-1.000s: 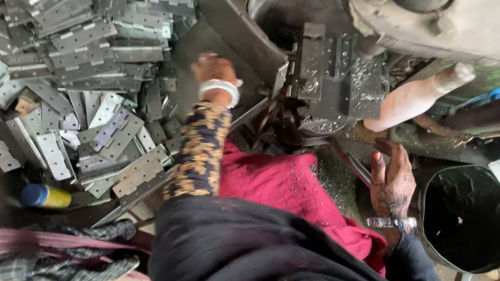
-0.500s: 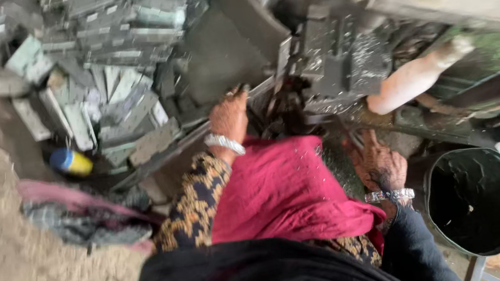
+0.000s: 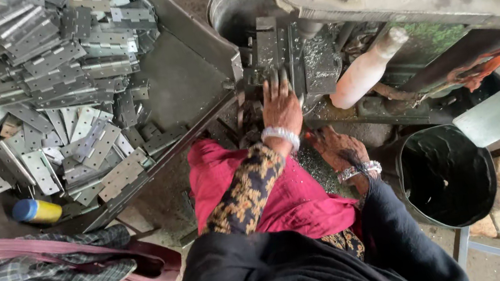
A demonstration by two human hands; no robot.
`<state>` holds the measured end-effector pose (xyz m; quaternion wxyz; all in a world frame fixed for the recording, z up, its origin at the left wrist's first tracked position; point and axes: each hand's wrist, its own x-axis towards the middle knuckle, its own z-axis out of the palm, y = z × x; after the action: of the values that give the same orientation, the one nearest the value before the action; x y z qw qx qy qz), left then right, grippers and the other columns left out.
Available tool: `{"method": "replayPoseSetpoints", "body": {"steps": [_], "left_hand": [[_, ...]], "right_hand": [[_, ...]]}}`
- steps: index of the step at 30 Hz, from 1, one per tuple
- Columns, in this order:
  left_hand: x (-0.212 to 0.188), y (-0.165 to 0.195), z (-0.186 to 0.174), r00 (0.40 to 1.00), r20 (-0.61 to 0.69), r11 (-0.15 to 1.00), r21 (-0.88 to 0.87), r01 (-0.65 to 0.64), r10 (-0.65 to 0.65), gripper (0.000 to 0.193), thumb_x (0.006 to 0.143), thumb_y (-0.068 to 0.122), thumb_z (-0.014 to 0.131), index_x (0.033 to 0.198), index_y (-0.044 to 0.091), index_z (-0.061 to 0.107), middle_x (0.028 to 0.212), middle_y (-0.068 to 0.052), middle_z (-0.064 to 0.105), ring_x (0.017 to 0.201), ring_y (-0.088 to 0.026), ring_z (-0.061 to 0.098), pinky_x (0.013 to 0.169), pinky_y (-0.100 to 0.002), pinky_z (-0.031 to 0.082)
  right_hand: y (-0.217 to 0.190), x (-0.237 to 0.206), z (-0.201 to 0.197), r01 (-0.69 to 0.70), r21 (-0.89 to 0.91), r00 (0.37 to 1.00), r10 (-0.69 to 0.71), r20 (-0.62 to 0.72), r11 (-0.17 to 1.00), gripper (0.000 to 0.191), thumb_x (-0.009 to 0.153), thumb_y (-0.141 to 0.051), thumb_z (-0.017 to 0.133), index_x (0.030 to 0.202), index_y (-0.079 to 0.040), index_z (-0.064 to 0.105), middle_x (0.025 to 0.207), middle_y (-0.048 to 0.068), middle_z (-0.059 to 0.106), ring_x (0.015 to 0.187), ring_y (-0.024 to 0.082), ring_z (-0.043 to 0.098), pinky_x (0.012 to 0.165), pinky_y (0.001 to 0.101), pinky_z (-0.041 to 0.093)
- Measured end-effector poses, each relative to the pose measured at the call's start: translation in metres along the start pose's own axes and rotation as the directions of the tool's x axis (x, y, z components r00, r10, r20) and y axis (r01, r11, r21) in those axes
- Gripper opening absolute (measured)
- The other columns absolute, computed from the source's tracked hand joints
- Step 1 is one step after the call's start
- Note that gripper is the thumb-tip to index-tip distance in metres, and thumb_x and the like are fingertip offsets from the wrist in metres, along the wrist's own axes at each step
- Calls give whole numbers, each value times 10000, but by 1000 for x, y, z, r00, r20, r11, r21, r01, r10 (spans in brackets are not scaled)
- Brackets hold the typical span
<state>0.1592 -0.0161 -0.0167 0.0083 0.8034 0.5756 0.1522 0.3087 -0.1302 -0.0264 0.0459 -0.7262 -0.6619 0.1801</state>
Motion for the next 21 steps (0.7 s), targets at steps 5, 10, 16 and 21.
{"method": "replayPoseSetpoints", "body": {"steps": [5,10,16,21], "left_hand": [[17,-1,-14,996,91,998,67,-1,-5,526,1095,342,418,1449,-16,568,1626,-144,375,1562,-322,225,1316,-496,43],[16,2,-23,992,122,996,84,15,-25,543,1077,375,420,1438,3,579,1626,-145,395,1547,-300,281,1307,-464,71],[13,4,-28,998,57,989,149,-12,3,498,1039,338,404,1359,17,610,1617,-133,359,1513,-308,264,1246,-479,71],[12,5,-25,997,78,997,78,-3,-3,470,1058,310,387,1353,41,634,1638,-112,375,1550,-273,272,1290,-459,66]], "right_hand": [[6,-10,29,-77,75,994,82,-66,994,642,982,-688,408,1144,-100,609,792,230,730,824,425,717,740,546,545],[15,-13,59,-116,103,972,135,-194,988,601,943,-663,508,984,-92,691,873,237,718,836,445,713,712,531,555],[6,1,48,-35,210,973,81,-217,977,516,1021,-538,456,1124,-78,666,910,256,713,848,463,677,696,548,516],[6,-8,59,-129,101,982,141,-122,986,498,1032,-474,419,1232,-78,645,922,240,710,818,427,677,675,523,518]]}}
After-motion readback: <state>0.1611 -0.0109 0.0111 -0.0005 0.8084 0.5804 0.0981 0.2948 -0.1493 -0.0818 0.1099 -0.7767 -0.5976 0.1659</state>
